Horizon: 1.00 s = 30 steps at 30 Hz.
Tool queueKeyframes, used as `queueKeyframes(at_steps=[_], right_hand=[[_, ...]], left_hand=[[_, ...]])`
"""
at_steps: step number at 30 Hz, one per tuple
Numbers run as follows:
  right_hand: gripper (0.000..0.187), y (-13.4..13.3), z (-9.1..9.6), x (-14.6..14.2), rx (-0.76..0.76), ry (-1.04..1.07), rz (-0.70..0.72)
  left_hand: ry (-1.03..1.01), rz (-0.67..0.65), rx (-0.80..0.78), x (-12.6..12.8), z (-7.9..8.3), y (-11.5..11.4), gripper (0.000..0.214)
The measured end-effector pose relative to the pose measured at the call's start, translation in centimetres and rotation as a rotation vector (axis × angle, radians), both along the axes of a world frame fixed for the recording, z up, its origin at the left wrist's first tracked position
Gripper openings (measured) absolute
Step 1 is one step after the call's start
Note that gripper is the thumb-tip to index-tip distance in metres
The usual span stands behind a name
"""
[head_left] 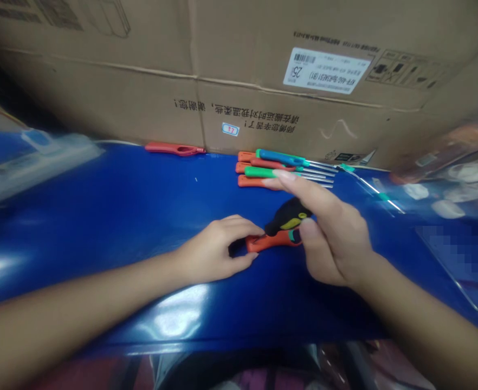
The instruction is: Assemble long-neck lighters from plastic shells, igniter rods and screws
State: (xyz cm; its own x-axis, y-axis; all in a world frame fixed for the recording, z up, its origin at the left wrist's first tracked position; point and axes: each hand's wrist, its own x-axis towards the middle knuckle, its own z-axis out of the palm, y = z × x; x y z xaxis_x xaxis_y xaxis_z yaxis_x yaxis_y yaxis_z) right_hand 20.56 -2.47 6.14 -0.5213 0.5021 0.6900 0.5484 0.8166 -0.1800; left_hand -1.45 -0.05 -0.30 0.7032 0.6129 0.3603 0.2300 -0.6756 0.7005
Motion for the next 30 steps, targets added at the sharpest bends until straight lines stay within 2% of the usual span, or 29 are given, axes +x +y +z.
queueKeyframes(at_steps=[2,3,6,8,12,13,14,16,18,19,23,25,28,30], right_hand=[[0.047,-0.1,0.1,-0.1,-0.103,0.044,0.027],[0.045,0.0,0.2,-0.2,-0.1,0.065,0.028],[0.042,0.3,0.2,0.0,0.059,0.08,0.003],[0.043,0.5,0.1,0.1,0.074,0.076,0.002],[0.045,0.7,-0.4,0.3,-0.278,0.181,0.103],[0.043,0.8,-0.4,0.3,-0.311,0.206,0.119],[0.039,0.8,-0.4,0.3,-0.279,0.22,0.119],[0.034,1.0,-0.3,0.4,-0.091,0.185,0.088],[0.036,1.1,-0.2,0.5,0.051,0.108,0.075],[0.039,1.2,-0.2,0.5,0.045,0.076,0.085],[0.047,1.0,-0.1,0.4,-0.23,0.126,0.173],[0.041,0.9,0.0,0.4,-0.188,0.147,0.183],[0.043,0.7,0.5,0.7,0.012,0.031,0.127],[0.045,0.7,0.6,0.9,-0.011,-0.022,0.112]], left_hand=[[0.001,0.007,0.01,0.0,0.0,0.0,0.025],[0.001,0.006,0.017,0.0,-0.1,0.0,0.027],[-0.005,-0.004,0.037,-0.1,-0.2,0.1,0.031],[-0.009,-0.006,0.042,-0.1,-0.4,0.1,0.03],[0.0,0.003,0.05,-0.2,-0.5,0.1,0.028],[0.0,0.002,0.053,-0.2,-0.5,0.1,0.028],[-0.001,0.001,0.055,-0.2,-0.5,0.2,0.028],[-0.001,-0.004,0.051,-0.2,-0.6,0.2,0.029],[-0.002,-0.009,0.042,-0.2,-0.6,0.3,0.03],[-0.002,-0.009,0.038,-0.2,-0.6,0.3,0.03],[0.005,0.004,0.03,-0.1,-0.7,0.4,0.03],[0.009,0.004,0.029,-0.1,-0.7,0.4,0.029],[0.013,0.001,0.02,-0.2,-0.6,0.3,0.025],[0.013,0.005,0.016,-0.2,-0.5,0.3,0.025]])
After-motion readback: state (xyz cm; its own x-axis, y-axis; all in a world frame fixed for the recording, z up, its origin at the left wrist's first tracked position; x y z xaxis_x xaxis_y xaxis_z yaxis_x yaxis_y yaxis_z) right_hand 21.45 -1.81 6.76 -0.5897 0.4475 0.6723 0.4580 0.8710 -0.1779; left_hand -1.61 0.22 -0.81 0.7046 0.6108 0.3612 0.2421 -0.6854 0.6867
